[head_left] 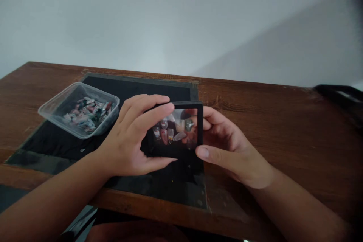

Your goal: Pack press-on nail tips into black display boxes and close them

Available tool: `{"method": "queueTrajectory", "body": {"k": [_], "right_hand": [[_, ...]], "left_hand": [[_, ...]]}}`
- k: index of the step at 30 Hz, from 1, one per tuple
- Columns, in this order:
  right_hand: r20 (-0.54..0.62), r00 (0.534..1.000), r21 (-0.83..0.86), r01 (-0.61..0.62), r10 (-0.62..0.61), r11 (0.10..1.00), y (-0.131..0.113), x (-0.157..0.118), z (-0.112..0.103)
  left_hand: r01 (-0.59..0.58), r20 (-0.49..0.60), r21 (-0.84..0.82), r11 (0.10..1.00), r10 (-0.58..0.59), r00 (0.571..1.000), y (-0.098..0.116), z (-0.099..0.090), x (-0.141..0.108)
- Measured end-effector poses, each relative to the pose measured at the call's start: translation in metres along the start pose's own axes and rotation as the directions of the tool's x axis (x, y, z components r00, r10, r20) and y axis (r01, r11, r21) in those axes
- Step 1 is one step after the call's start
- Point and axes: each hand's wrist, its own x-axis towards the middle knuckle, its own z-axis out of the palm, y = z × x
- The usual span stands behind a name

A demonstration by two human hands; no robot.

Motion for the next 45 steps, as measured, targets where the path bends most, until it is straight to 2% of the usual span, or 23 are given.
{"method": "queueTrajectory", "body": {"k": [7,9,14,19,24,28,31,34,38,41,43,44,45], "right_hand": [[-0.044,0.995,-0.143,-0.096,0.090,0.985,-0.002,0.004,-0.018],[-0.038,0.992,-0.148,-0.124,0.119,0.981,-0.001,0.006,-0.022],[-0.035,0.988,-0.147,-0.152,0.148,0.977,0.004,0.009,-0.023],[-0.025,0.984,-0.240,-0.178,0.177,0.954,0.002,0.011,-0.025],[-0.035,0.965,-0.356,-0.255,0.260,0.899,-0.001,0.013,-0.033],[-0.015,0.944,-0.359,-0.312,0.329,0.880,0.000,0.013,-0.039],[0.004,0.949,-0.355,-0.294,0.316,0.887,-0.001,0.013,-0.043],[-0.051,0.960,-0.354,-0.275,0.275,0.894,-0.004,0.014,-0.046],[-0.171,0.957,-0.257,-0.273,0.235,0.927,-0.005,0.018,-0.052],[-0.200,0.956,-0.231,-0.260,0.216,0.937,-0.005,0.022,-0.056],[-0.217,0.954,-0.238,-0.256,0.206,0.937,-0.004,0.024,-0.057],[-0.222,0.954,-0.245,-0.255,0.201,0.935,-0.004,0.024,-0.058],[-0.225,0.954,-0.256,-0.253,0.197,0.933,-0.004,0.024,-0.058]], "left_hand": [[0.091,0.083,-0.098,0.991,-0.083,0.993,-0.002,0.005,-0.002],[0.091,0.093,-0.102,0.991,-0.082,0.992,-0.004,0.006,-0.002],[0.074,0.199,-0.078,0.994,-0.058,0.978,-0.008,0.008,-0.002],[0.069,0.216,-0.085,0.994,-0.049,0.975,-0.008,0.009,-0.002],[0.083,0.274,-0.099,0.992,-0.053,0.960,-0.007,0.008,-0.003],[0.113,0.325,-0.087,0.990,-0.079,0.942,-0.007,0.007,-0.003],[0.114,0.321,-0.082,0.990,-0.082,0.943,-0.009,0.006,-0.002],[0.103,0.327,-0.091,0.991,-0.068,0.943,-0.010,0.001,0.001],[0.147,0.368,-0.124,0.981,-0.092,0.925,0.005,-0.018,0.006],[0.144,0.390,-0.085,0.986,-0.100,0.915,0.025,-0.049,0.009],[0.143,0.339,-0.014,0.990,-0.130,0.932,0.028,-0.079,0.005],[0.178,0.275,0.041,0.983,-0.183,0.944,0.023,-0.096,0.000],[0.263,0.173,0.119,0.958,-0.280,0.944,0.012,-0.114,-0.008]]}}
